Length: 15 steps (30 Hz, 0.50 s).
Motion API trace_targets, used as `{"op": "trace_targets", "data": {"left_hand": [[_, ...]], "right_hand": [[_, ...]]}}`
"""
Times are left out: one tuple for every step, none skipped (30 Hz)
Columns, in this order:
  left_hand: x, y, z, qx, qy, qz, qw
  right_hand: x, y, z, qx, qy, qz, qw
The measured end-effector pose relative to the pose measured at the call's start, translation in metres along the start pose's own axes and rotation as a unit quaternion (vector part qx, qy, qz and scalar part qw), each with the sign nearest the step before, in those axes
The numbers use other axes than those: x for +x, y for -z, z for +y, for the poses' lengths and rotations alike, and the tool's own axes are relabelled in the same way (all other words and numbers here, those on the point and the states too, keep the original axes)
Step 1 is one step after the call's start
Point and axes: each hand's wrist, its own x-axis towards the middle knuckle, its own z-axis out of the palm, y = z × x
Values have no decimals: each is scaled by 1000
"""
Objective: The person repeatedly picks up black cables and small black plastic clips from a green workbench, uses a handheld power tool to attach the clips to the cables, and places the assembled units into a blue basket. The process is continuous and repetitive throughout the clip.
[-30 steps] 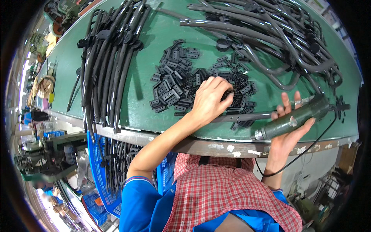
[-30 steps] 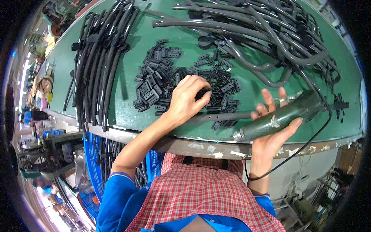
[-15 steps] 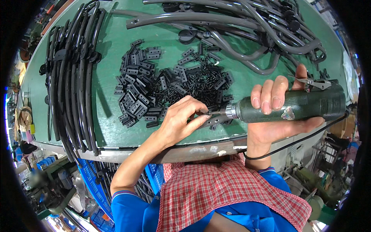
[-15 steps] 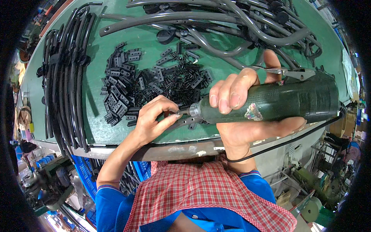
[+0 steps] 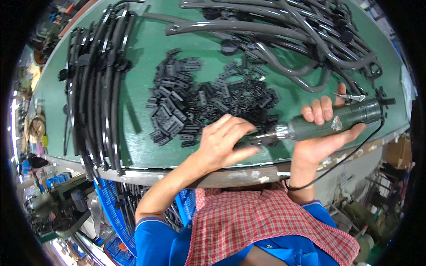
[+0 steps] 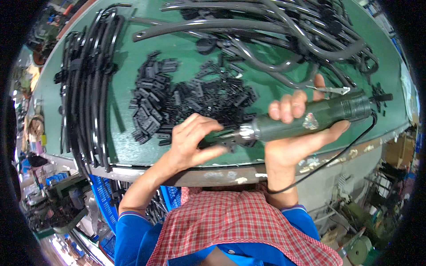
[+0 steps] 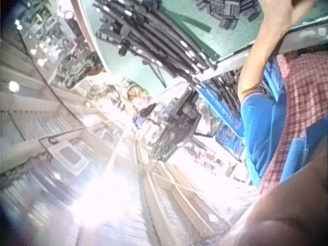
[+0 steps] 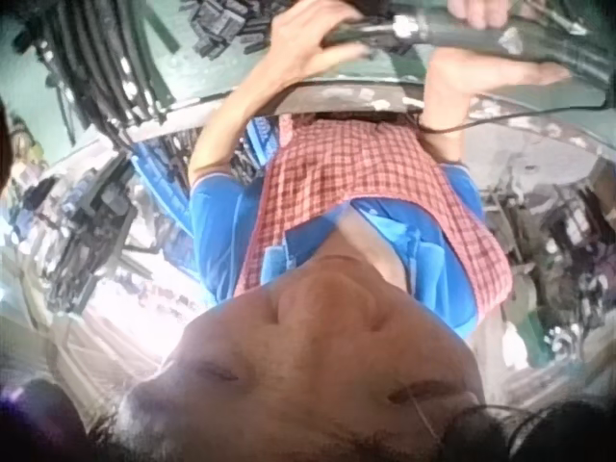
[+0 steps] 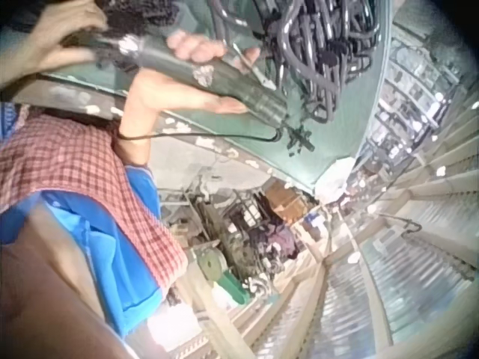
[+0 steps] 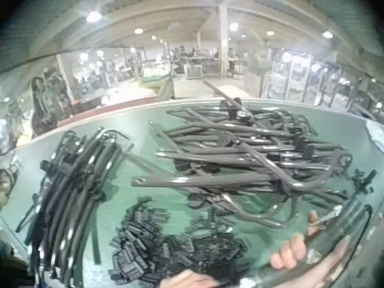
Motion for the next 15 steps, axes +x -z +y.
{"op": "trace_targets", "data": {"left_hand": [[-1, 7, 4, -9, 25, -5, 1000], [-4, 15, 3, -37, 34, -3, 999], [-11, 23, 0, -10, 71, 17, 997], [-19, 31, -6, 11, 105, 37, 994], [-25, 38, -10, 31, 139, 57, 988], [-22, 42, -18, 123, 139, 114, 976], [-16, 48, -23, 211, 161, 132, 955], [-11, 56, -31, 272, 163, 124, 940], [-7, 61, -38, 311, 169, 110, 929], [0, 64, -44, 339, 150, 87, 925], [5, 66, -48, 366, 131, 64, 919], [9, 66, -51, 391, 136, 22, 910], [12, 65, -53, 416, 140, -20, 898], [12, 64, -55, 416, 145, -47, 897], [13, 63, -57, 418, 148, -54, 895]], "right_hand": [[-1, 7, -1, 7, -4, 31, 999], [-2, 12, -2, 17, -4, 46, 999], [-2, 15, -3, 20, -14, 119, 993], [-3, 17, -4, 28, -20, 133, 991], [-6, 19, -3, 35, -27, 147, 988], [-9, 22, -2, 33, -37, 151, 987], [-13, 26, 0, 28, -44, 152, 987], [-15, 28, 1, 22, -52, 154, 986], [-16, 27, 2, 20, -58, 159, 985], [-19, 25, 3, 14, -64, 163, 984], [-22, 25, 3, 9, -69, 169, 983], [-22, 26, 2, 13, -80, 164, 983], [-22, 25, 2, 13, -81, 167, 983], [-23, 24, 2, 13, -83, 170, 982], [-23, 24, 2, 12, -82, 176, 981]]}}
